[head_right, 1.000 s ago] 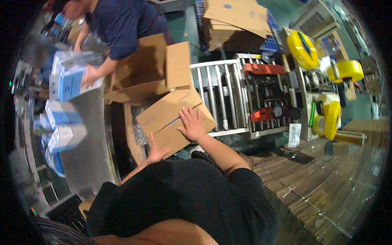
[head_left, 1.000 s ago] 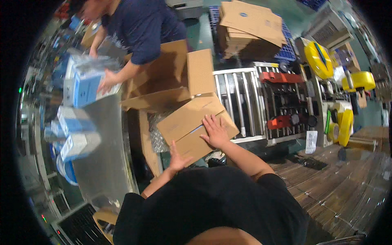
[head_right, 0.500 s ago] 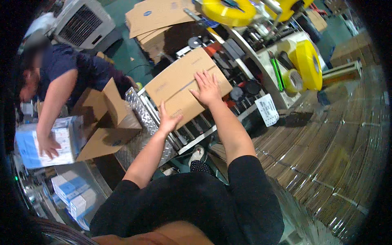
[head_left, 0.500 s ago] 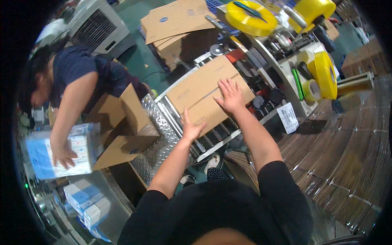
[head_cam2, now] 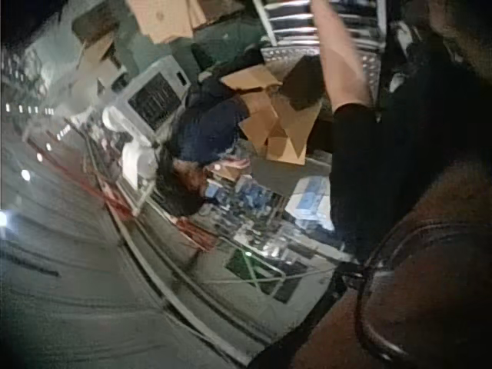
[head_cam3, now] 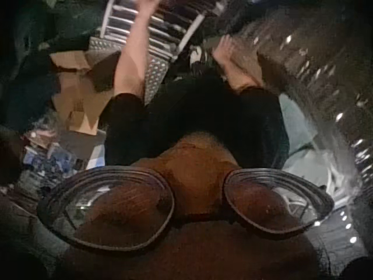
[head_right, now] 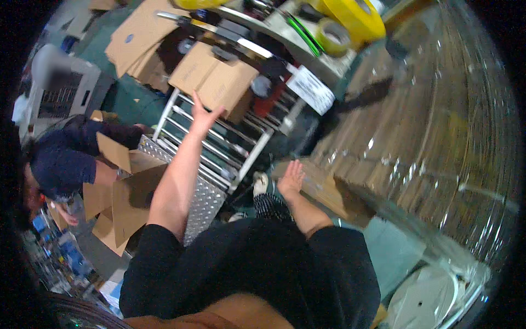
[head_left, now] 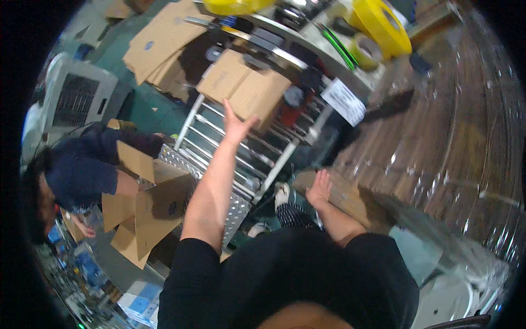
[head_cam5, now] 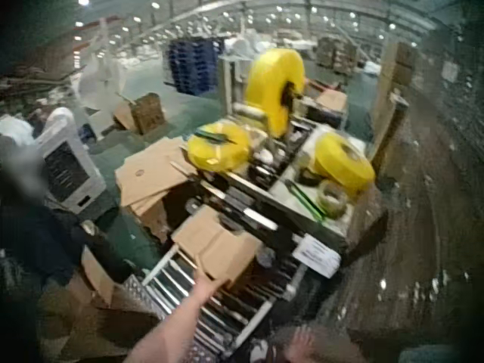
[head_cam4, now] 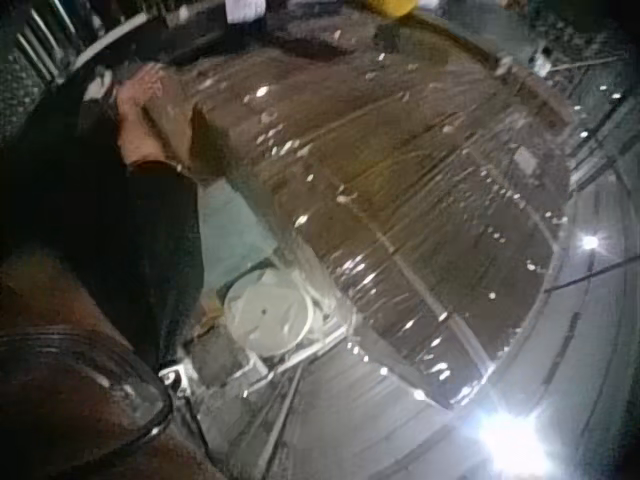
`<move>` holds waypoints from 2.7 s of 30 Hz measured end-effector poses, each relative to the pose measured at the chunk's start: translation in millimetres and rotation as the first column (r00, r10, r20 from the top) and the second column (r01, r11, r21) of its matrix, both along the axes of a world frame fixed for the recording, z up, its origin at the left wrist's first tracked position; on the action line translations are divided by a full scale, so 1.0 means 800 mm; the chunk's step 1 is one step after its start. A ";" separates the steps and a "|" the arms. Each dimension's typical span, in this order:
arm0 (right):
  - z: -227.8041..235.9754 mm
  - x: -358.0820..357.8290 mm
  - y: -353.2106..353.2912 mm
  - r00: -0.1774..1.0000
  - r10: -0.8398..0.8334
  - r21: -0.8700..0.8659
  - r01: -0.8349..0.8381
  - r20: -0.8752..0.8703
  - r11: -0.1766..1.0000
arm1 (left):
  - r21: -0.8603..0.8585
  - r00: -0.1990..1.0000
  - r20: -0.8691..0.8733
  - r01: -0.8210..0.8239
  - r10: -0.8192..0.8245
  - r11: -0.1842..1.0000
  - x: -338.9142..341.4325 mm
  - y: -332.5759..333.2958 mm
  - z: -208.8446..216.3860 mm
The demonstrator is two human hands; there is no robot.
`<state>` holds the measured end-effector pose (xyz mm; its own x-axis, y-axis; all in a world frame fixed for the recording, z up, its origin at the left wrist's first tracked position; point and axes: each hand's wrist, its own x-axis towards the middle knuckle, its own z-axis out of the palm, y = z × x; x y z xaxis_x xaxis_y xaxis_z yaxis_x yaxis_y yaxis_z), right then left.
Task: The person packs boxes by folding cardboard, placing blue and white product boxes inside, and feeding the packed boxes into a taping machine.
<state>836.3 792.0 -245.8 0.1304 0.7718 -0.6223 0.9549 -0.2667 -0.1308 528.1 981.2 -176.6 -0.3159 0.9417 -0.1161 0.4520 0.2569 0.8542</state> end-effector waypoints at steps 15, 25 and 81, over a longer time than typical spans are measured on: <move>-0.059 0.083 -0.180 0.990 0.060 -0.038 -0.055 0.128 0.998 | -0.856 0.946 -0.022 0.150 -0.324 0.495 -0.075 -0.568 -0.022; -0.041 0.082 -0.173 0.946 0.250 -0.387 -0.155 0.208 0.909 | -0.583 0.992 0.116 0.028 0.049 0.812 -0.105 -0.589 -0.005; 0.351 -0.340 -0.155 -0.721 0.676 0.910 -0.370 -0.154 -0.187 | -0.541 0.981 -0.156 0.011 -0.114 0.841 -0.144 -0.760 0.371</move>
